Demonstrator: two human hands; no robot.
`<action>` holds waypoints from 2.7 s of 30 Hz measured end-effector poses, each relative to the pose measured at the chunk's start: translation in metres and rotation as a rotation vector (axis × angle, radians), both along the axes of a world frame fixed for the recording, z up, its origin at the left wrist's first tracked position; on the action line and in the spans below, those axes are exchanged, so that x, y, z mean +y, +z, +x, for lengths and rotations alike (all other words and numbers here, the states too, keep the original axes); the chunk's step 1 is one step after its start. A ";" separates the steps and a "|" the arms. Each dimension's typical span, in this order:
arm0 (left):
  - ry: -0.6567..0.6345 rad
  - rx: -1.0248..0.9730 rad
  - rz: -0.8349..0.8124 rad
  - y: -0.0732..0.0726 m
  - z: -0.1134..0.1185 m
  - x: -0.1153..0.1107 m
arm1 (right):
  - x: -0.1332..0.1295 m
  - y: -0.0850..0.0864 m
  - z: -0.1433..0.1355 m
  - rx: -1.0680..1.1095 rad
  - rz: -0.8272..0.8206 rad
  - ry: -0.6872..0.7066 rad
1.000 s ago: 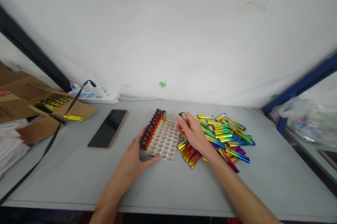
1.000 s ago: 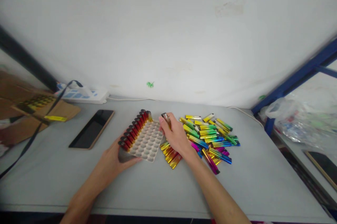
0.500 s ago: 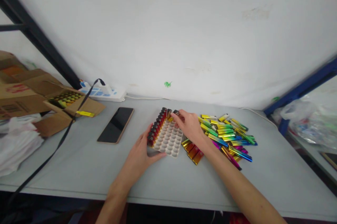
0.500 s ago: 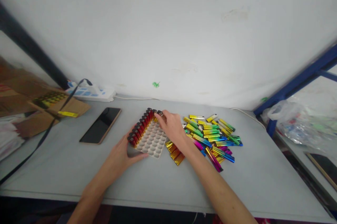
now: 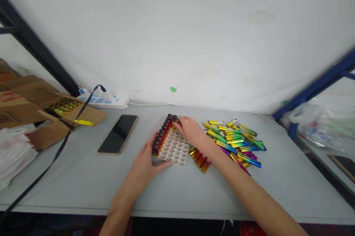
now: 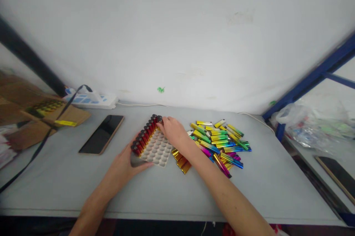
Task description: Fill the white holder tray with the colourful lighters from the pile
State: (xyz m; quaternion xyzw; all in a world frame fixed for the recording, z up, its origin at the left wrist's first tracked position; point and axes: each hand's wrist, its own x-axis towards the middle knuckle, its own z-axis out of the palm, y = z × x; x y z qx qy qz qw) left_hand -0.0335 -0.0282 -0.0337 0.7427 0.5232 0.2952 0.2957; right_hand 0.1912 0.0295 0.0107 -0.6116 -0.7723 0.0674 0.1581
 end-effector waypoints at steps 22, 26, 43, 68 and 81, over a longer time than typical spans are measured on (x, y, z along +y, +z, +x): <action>0.053 0.071 0.010 -0.002 0.000 0.007 | -0.001 0.002 0.204 0.068 -0.183 -0.121; 0.058 0.074 0.004 0.000 0.001 0.005 | -0.003 0.002 0.198 0.151 -0.110 -0.122; 0.030 0.019 0.019 -0.015 -0.005 0.007 | -0.041 0.017 0.054 1.355 -0.230 0.015; 0.027 0.025 0.018 -0.008 -0.003 0.002 | -0.050 -0.012 0.027 0.785 -0.021 -0.191; 0.007 0.006 0.024 -0.010 -0.004 0.003 | -0.040 0.007 0.018 0.449 0.160 -0.025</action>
